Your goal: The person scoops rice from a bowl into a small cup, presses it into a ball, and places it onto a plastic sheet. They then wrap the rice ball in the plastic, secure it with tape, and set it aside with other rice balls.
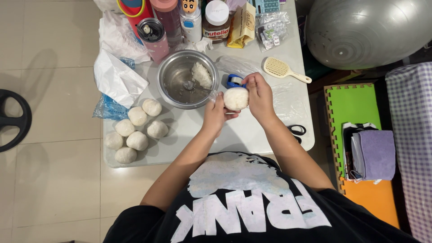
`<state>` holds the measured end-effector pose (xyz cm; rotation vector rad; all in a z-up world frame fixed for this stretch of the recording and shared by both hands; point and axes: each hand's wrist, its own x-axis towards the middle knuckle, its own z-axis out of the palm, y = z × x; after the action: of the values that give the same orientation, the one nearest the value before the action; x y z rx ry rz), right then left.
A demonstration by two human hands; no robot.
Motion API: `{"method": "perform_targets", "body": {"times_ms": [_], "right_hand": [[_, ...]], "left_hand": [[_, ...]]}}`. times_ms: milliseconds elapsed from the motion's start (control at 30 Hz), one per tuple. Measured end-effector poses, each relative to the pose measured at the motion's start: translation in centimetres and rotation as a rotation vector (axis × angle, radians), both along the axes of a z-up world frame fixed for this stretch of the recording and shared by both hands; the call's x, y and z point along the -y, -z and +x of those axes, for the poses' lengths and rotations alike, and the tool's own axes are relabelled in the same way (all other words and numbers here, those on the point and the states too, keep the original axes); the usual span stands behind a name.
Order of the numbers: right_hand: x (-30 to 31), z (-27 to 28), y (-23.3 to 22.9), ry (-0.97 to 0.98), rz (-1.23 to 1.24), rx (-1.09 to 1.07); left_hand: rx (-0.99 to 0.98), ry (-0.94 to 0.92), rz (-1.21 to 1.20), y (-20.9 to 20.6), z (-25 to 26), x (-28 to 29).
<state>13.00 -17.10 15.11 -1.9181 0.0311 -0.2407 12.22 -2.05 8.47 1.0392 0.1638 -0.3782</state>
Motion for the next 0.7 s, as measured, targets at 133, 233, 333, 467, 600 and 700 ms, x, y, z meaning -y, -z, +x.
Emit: {"method": "perform_targets", "body": {"times_ms": [133,233,333,467,600,700], "right_hand": [[0.4,-0.3,0.6,-0.031,-0.014,0.13],[0.9,-0.2,1.0,-0.138,0.021,0.314],[1.6,0.3,0.7,-0.204,-0.066,0.318],[2.3,1.1,0.5,-0.124,-0.078,0.192],[3.5,1.8,1.2,-0.132,0.082,0.064],[4.3,2.6,2.7,-0.214,0.101,-0.044]], "left_hand": [[-0.059,0.075,0.082,-0.2,0.2,-0.2],[-0.145,0.152,0.162,0.2,0.5,-0.5],[-0.199,0.226,0.231,1.3,0.2,-0.5],[0.354,0.137,0.522,1.3,-0.9,-1.3],[0.99,0.099,0.86,-5.4,-1.4,-3.6],[1.229,0.138,0.968,-8.4,-1.1,-5.0]]}}
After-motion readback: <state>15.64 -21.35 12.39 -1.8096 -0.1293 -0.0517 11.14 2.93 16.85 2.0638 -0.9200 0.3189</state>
